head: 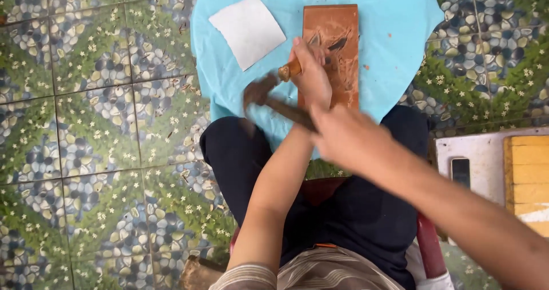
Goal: The person uses a chisel and hammer to carve a design into a rectangular wooden board. They repeatedly strike the chisel to remove wood shavings and refine the carved pattern.
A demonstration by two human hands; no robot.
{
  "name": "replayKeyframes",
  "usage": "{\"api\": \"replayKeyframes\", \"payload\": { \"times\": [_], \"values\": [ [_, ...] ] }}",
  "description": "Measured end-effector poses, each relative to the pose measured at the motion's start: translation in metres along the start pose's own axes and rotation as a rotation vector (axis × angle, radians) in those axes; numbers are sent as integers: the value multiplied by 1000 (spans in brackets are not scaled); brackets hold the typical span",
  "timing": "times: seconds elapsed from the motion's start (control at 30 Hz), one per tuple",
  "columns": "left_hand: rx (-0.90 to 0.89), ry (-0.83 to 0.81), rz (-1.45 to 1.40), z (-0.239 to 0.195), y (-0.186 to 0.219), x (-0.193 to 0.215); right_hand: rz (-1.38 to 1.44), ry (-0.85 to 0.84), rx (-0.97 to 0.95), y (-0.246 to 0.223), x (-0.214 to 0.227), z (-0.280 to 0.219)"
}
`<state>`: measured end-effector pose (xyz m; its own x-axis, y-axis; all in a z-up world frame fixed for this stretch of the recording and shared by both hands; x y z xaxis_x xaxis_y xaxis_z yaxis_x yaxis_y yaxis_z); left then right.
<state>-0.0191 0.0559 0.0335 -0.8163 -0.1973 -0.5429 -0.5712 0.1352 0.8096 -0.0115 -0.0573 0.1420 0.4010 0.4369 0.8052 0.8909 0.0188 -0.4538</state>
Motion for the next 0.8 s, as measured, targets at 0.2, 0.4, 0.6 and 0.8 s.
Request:
{"api": "replayKeyframes", "payload": {
  "times": [0.2, 0.4, 0.6, 0.8],
  "values": [
    [188, 1, 134, -14, 22, -6, -100, -47, -16, -4, -40, 1],
    [43, 52, -63, 8, -14, 4, -23, -81, 109, -13, -26, -10],
    [1, -24, -94, 6, -7, -2, -45, -13, 165, -24, -25, -29],
    [77, -87, -178, 20, -38, 12, 751, 652, 105, 58, -30, -16]
  ]
}}
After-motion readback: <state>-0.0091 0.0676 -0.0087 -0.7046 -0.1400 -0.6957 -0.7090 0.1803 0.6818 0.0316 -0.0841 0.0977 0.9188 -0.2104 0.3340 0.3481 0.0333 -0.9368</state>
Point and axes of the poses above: each hand's wrist, its own z-axis towards the middle knuckle, its own x-axis out of the back of the hand, y = z × x, the point moved 10 cm from there along z, towards the middle knuckle, and after that the axes turned 7 degrees about x, right-handed, at the moved point
